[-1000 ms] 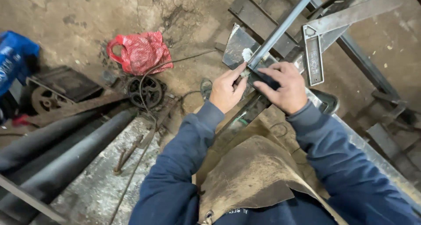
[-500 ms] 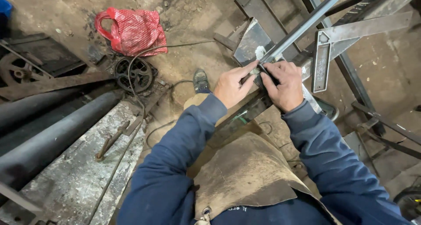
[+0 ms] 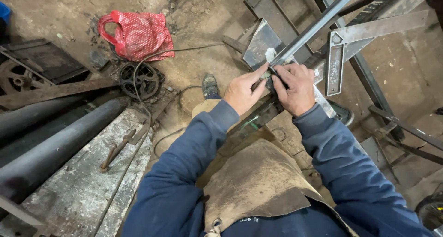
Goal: The person aligns metal bars on a frame using a try square and secures them with clamps. They repeatedly check alignment and adjust the clamps to hold the pieces in place.
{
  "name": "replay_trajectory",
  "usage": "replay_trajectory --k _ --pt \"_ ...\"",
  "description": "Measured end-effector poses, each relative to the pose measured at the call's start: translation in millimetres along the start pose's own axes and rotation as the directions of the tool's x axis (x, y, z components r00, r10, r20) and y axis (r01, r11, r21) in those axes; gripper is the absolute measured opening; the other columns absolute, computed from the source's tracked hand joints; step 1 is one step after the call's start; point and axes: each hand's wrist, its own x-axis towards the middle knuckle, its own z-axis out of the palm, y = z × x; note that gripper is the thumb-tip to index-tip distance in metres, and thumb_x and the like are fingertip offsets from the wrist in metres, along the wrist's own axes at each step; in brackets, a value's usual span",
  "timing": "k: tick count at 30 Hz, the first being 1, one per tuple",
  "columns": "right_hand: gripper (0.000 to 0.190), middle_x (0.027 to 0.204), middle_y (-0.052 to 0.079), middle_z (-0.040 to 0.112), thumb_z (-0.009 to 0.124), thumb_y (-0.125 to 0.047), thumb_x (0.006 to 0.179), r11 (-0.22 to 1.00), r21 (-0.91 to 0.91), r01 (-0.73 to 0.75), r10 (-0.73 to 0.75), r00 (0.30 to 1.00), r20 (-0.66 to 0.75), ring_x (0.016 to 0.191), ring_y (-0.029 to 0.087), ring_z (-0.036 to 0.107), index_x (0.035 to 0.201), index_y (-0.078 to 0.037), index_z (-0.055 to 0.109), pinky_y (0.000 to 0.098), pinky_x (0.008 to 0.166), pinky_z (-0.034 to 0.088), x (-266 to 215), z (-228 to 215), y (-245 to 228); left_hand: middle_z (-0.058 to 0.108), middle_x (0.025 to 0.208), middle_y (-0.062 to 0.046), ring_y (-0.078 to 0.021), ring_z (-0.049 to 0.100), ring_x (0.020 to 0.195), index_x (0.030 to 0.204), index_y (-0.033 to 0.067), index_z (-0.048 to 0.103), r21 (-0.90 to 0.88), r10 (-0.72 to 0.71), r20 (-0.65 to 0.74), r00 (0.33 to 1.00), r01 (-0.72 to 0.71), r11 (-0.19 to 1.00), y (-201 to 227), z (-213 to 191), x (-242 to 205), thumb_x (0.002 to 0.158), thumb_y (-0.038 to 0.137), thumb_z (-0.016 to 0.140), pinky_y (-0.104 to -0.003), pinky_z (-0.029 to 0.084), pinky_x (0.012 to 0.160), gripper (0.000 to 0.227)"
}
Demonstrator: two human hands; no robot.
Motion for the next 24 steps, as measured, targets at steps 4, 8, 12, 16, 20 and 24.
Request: replay_trajectory --k 4,8,12,16,20,24 --pt "0.023 0.105 0.009 0.066 0.075 -0.016 0.097 1.000 -0.009 0.017 -0.017 1.000 -0.016 0.099 0.032 0.059 0.119 -0.008 0.074 0.0435 0.088 0.041 -2 2 2 0.071 0.100 -0.021 -0.0356 0.072 0.084 0.144 0.0185 0.059 0.038 0.005 -0.012 1.000 -0.005 0.999 -4 5 -2 0.099 0.018 0.068 -0.040 0.058 0.073 0.047" --pt "0.025 0.108 0.009 0.067 0.075 -0.018 0.095 0.998 -0.021 0.059 -0.061 0.996 -0.067 0.101 0.033 0.060 0.119 -0.009 0.074 0.0444 0.087 0.040 -5 11 11 0.072 0.105 -0.020 -0.0365 0.073 0.093 0.145 0.0176 0.058 0.113 0.070 -0.083 0.994 -0.060 0.992 -4 3 -1 0.099 0.021 0.068 -0.040 0.059 0.080 0.047" --pt "0.021 0.104 0.008 0.068 0.074 -0.019 0.097 0.996 -0.023 0.091 -0.092 0.992 -0.083 0.100 0.033 0.061 0.116 -0.010 0.075 0.0462 0.085 0.041 -8 11 11 0.073 0.102 -0.020 -0.0368 0.073 0.092 0.142 0.0180 0.062 0.166 -0.001 -0.119 0.993 0.021 0.986 14 1 -15 0.097 0.023 0.068 -0.042 0.059 0.079 0.046" --pt "0.026 0.107 0.010 0.069 0.072 -0.024 0.098 0.989 -0.071 0.131 -0.138 0.985 -0.100 0.102 0.033 0.063 0.120 -0.012 0.076 0.0482 0.083 0.043 -4 15 15 0.072 0.105 -0.022 -0.0393 0.072 0.095 0.141 0.0123 0.061 0.259 0.069 -0.278 0.958 0.005 0.966 43 -15 -55 0.097 0.025 0.068 -0.044 0.058 0.082 0.047" --pt "0.027 0.108 0.011 0.071 0.071 -0.029 0.098 0.987 -0.121 0.108 -0.121 0.987 -0.105 0.103 0.035 0.065 0.120 -0.015 0.077 0.0502 0.082 0.046 -5 25 29 0.074 0.111 -0.021 -0.0382 0.073 0.094 0.137 0.0106 0.065 0.338 0.066 -0.408 0.911 0.084 0.937 50 -2 -128 0.098 0.026 0.069 -0.043 0.058 0.080 0.042" --pt "0.028 0.113 0.010 0.072 0.072 -0.029 0.099 0.958 -0.173 0.230 -0.257 0.954 -0.155 0.104 0.036 0.067 0.121 -0.015 0.076 0.0520 0.082 0.047 -8 29 45 0.075 0.107 -0.020 -0.0311 0.076 0.086 0.132 0.0098 0.067 0.188 -0.056 -0.647 0.760 0.230 0.955 57 29 -234 0.095 0.026 0.070 -0.037 0.060 0.078 0.040"
